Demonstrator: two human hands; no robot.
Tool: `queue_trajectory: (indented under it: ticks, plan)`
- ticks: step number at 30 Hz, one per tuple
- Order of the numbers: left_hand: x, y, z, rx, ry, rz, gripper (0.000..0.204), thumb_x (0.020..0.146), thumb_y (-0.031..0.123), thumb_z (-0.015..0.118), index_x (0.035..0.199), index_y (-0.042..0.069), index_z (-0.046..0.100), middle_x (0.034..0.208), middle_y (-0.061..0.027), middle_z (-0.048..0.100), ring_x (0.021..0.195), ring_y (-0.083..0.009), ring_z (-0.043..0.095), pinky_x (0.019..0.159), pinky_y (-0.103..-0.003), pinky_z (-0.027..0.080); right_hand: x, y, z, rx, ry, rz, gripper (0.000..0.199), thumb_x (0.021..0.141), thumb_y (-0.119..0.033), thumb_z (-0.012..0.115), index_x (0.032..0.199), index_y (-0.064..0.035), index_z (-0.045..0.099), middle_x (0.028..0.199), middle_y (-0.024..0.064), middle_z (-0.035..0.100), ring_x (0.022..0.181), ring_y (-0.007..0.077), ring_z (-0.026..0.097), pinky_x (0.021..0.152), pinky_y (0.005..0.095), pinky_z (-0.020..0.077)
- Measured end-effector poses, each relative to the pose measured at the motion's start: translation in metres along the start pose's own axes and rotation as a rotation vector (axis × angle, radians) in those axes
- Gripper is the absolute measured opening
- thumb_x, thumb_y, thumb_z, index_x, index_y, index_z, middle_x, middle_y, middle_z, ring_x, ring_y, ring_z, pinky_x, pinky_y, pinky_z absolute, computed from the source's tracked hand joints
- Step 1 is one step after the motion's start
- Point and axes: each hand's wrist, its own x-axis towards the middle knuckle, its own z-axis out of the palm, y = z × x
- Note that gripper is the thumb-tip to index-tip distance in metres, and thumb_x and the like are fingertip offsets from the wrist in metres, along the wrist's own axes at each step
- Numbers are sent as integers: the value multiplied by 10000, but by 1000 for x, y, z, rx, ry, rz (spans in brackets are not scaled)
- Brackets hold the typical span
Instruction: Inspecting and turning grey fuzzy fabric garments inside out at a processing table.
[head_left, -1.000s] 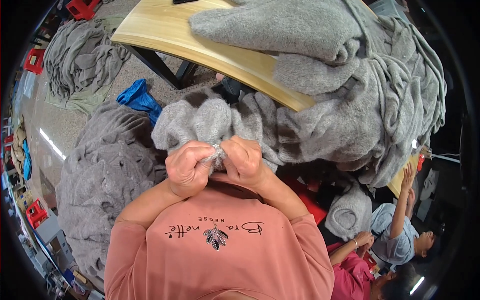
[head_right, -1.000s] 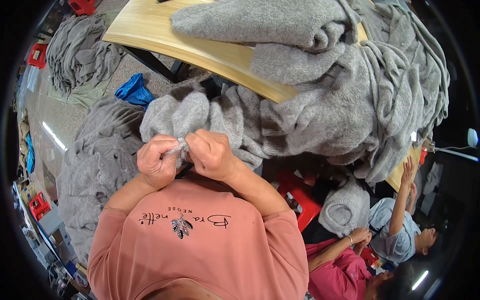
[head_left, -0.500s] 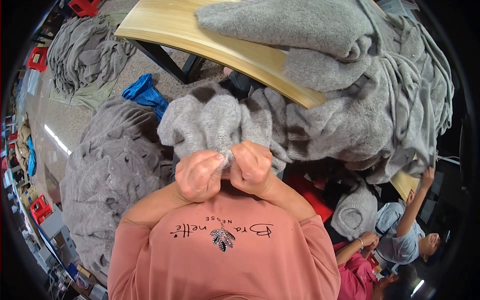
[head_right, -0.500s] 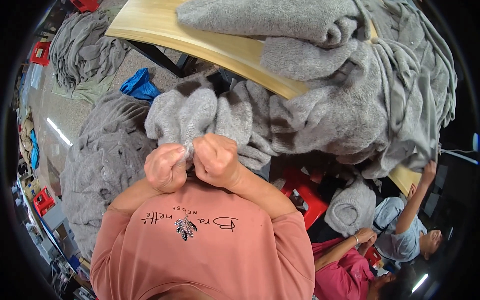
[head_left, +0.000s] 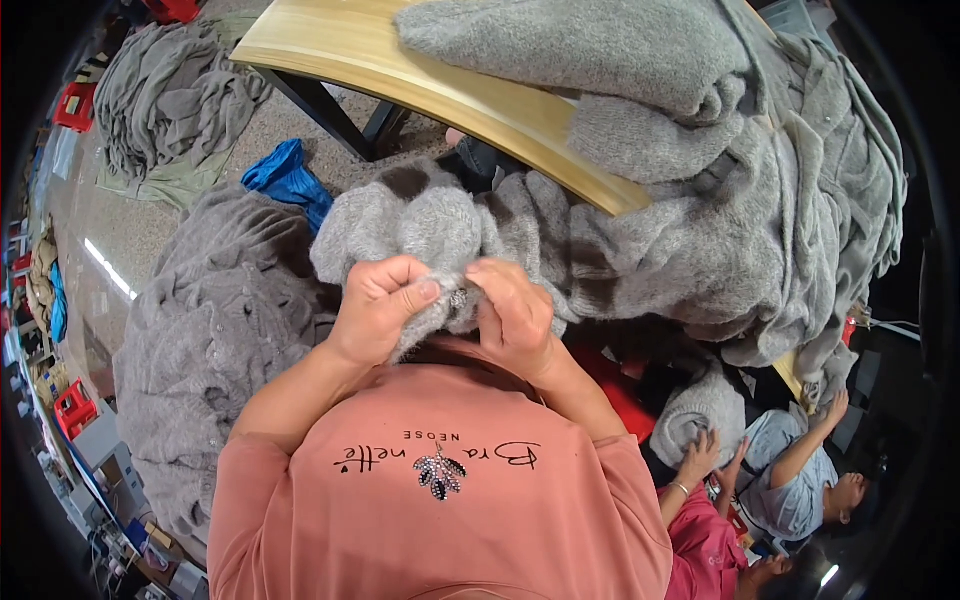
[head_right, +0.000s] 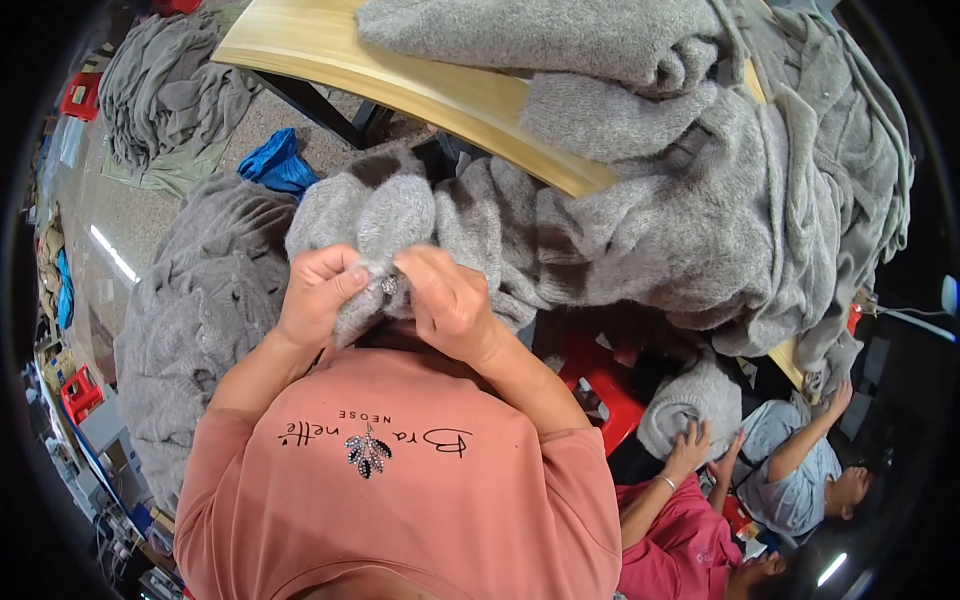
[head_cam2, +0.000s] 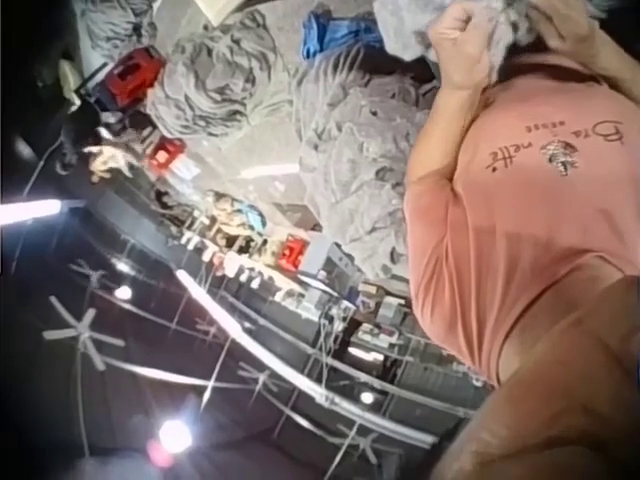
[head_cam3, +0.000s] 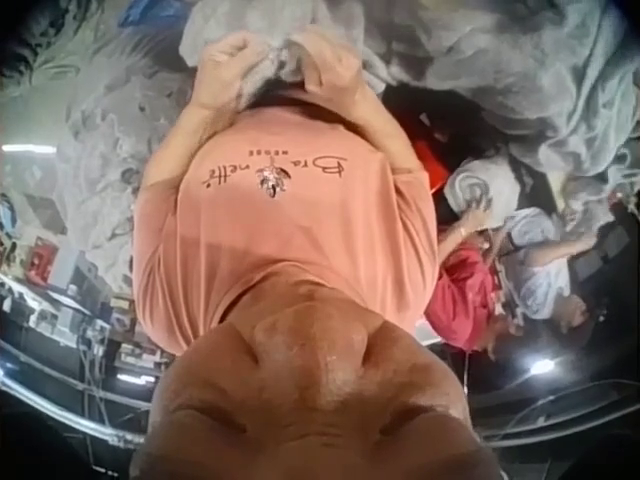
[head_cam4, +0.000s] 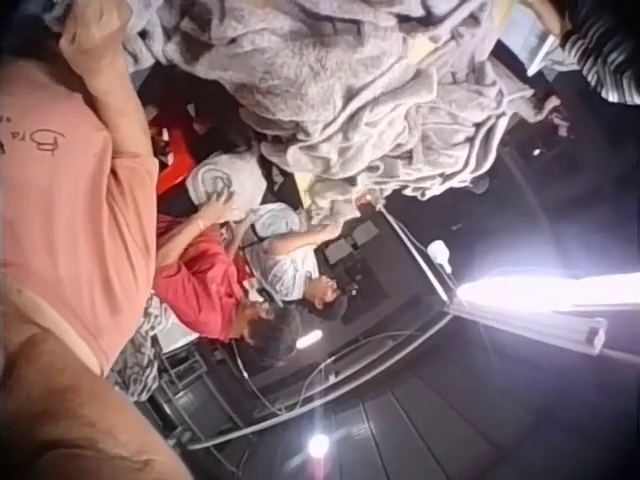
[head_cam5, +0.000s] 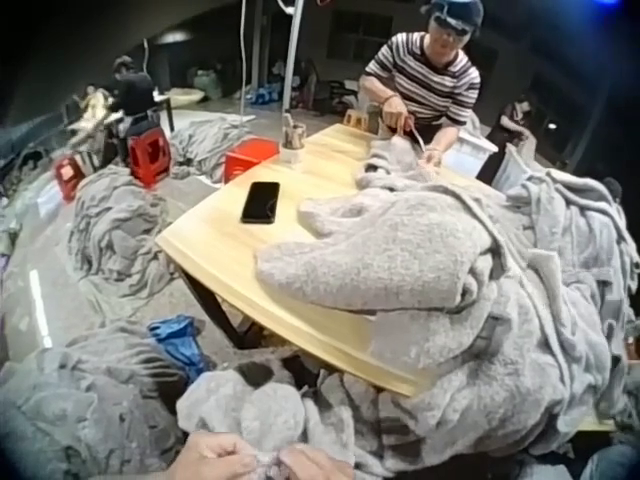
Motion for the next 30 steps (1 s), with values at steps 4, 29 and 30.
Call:
queue_trajectory:
  ticks: [4, 29, 30]
  plan:
    - [11, 7, -1, -216, 10, -116, 98, 800, 88, 595, 740, 10, 593, 700, -3, 589, 631, -34, 497, 577, -193, 404, 2, 9, -8, 140, -156, 50, 410, 639, 79, 565, 1041, 1, 549, 947, 177, 564, 723, 265, 593, 552, 286, 480]
    - [6, -25, -13, 81, -237, -206, 63, 696, 41, 610, 711, -14, 582, 627, 13, 531, 593, -41, 447, 512, -228, 366, -12, -10, 16, 208, -196, 470, 59, 712, 48, 538, 735, 12, 496, 622, 110, 495, 505, 200, 485, 475, 285, 378]
    - [5, -27, -14, -92, -231, -240, 57, 725, 48, 619, 717, -2, 595, 652, 23, 542, 603, -36, 447, 525, -219, 366, -11, -12, 14, 208, -197, 473, 59, 712, 48, 538, 735, 12, 496, 622, 110, 495, 505, 200, 485, 475, 285, 378]
